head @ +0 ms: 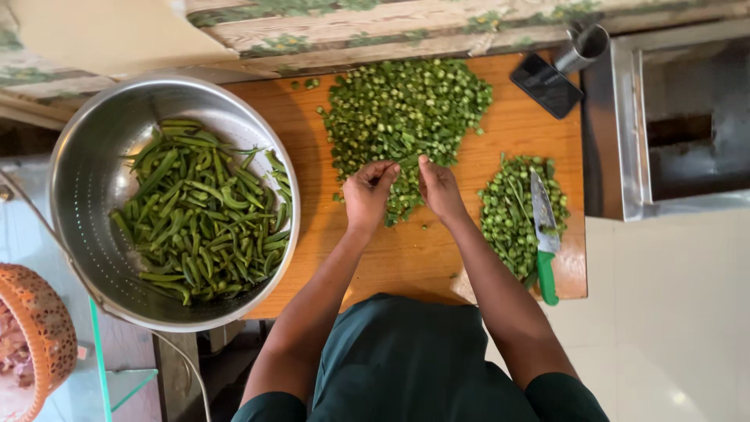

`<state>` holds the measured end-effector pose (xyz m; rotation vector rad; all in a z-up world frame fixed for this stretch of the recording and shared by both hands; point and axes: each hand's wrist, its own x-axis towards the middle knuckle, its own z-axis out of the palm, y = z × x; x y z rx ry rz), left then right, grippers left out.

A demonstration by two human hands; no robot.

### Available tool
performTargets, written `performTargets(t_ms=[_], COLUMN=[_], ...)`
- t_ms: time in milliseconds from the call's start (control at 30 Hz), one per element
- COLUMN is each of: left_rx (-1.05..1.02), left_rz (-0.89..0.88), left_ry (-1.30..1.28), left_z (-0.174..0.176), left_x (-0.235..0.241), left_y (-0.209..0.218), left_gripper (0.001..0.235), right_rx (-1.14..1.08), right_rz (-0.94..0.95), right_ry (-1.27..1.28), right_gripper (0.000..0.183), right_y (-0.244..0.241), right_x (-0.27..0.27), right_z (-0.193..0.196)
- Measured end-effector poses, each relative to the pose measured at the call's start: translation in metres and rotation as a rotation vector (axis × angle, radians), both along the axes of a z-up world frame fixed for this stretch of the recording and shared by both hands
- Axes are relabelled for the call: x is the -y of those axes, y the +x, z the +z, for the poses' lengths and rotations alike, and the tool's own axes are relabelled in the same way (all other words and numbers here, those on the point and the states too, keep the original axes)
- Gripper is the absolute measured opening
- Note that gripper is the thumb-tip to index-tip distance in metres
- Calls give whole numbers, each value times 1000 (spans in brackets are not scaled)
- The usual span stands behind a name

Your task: The person picks up green beans from a metal colander, trims the ends by hand, and places the trimmed beans onto a wooden cutting board next to a pile of chopped vegetables.

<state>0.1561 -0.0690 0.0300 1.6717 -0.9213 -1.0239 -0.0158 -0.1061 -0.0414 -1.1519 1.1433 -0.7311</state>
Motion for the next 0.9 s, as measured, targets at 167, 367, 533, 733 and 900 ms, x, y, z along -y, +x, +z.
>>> performTargets(t_ms=[167, 367, 533, 733, 900], left_rx=[-69, -107, -45, 18, -9], left_rz=[74, 109, 86, 81, 53], left_ry=[-48, -44, -78, -83, 84], left_z=[-7, -24, -29, -27, -43], left_x=[13, 24, 30, 30, 5], left_y=[13, 9, 5, 2, 7], left_gripper=[18, 18, 21, 21, 20], right_rx=[-215, -87, -220, -24, -251], right_rz=[144, 97, 151, 119, 201], right_ry=[-5, 2, -70, 167, 191], right_gripper=[54, 70, 59, 65, 62], right_y=[22, 28, 28, 31, 7], right_x=[30, 36, 39, 35, 15], right_z=[-2, -9, -8, -13, 4])
